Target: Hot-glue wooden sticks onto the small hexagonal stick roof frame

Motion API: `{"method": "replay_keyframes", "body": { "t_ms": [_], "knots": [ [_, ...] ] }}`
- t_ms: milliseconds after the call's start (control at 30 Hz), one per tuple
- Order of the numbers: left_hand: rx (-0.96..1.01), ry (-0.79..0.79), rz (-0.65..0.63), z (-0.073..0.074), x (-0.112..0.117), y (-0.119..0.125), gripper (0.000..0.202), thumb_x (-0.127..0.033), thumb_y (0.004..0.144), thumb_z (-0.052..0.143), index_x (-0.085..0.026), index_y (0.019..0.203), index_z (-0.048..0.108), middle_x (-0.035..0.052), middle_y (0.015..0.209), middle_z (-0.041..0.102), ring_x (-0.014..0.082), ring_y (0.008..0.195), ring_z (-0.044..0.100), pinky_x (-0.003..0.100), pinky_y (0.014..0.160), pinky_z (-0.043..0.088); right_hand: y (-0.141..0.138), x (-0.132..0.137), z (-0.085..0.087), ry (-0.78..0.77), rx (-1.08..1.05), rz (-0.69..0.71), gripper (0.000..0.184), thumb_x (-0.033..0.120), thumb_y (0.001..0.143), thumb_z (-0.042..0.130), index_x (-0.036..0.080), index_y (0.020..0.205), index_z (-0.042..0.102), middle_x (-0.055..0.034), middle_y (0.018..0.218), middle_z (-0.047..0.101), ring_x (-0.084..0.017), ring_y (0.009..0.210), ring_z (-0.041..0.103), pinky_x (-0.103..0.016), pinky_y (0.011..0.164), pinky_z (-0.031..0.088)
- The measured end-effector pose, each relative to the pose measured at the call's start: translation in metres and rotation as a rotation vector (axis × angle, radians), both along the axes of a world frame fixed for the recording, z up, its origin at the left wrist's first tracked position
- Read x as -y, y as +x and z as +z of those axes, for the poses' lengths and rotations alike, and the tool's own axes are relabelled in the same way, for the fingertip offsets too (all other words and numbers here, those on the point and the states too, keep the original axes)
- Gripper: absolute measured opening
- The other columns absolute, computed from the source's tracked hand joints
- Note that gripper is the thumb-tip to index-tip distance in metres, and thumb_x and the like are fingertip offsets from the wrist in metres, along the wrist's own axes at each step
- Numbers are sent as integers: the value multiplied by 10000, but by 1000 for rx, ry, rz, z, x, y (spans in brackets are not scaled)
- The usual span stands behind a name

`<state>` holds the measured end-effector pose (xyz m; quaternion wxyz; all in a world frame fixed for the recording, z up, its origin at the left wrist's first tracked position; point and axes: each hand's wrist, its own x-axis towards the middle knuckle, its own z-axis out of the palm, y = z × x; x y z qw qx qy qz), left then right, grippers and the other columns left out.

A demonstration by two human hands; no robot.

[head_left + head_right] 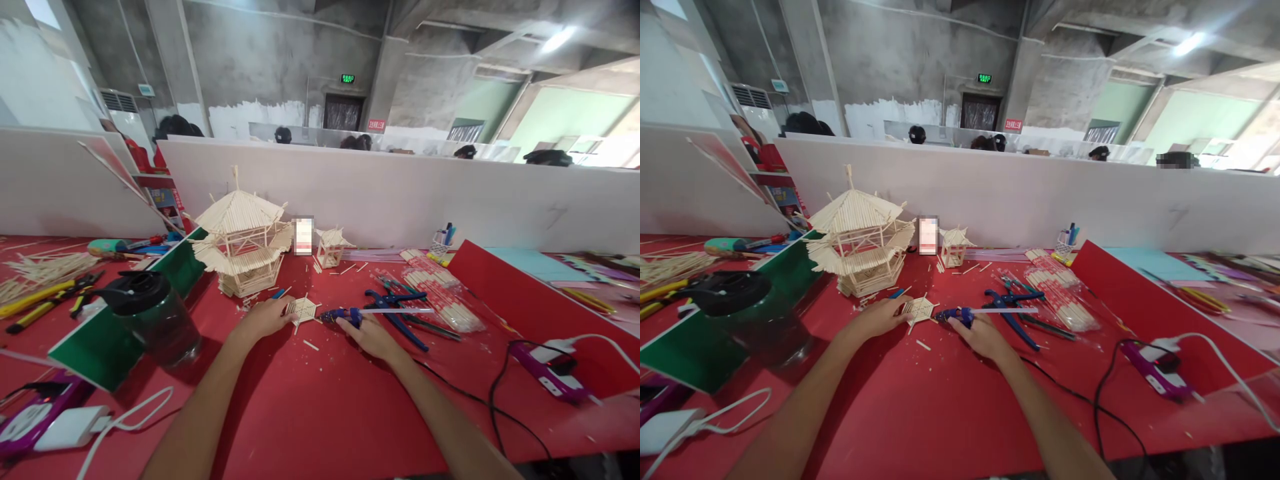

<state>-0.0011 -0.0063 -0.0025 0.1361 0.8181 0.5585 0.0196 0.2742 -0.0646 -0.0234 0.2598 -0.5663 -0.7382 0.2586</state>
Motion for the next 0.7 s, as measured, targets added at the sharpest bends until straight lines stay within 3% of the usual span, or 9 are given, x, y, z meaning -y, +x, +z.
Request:
{"method": "replay_keyframes", "body": {
  "t_ms": [700],
  "knots": [
    [18,-15,6,0,0,1,489,-510,882,497,-306,1327,514,109,1246,651,319,1110,627,381,868,475,-1,0,0,3,-15,-24,479,578,911,420,210,911,727,-83,937,718,-254,968,629,-342,934,425]
  ]
}}
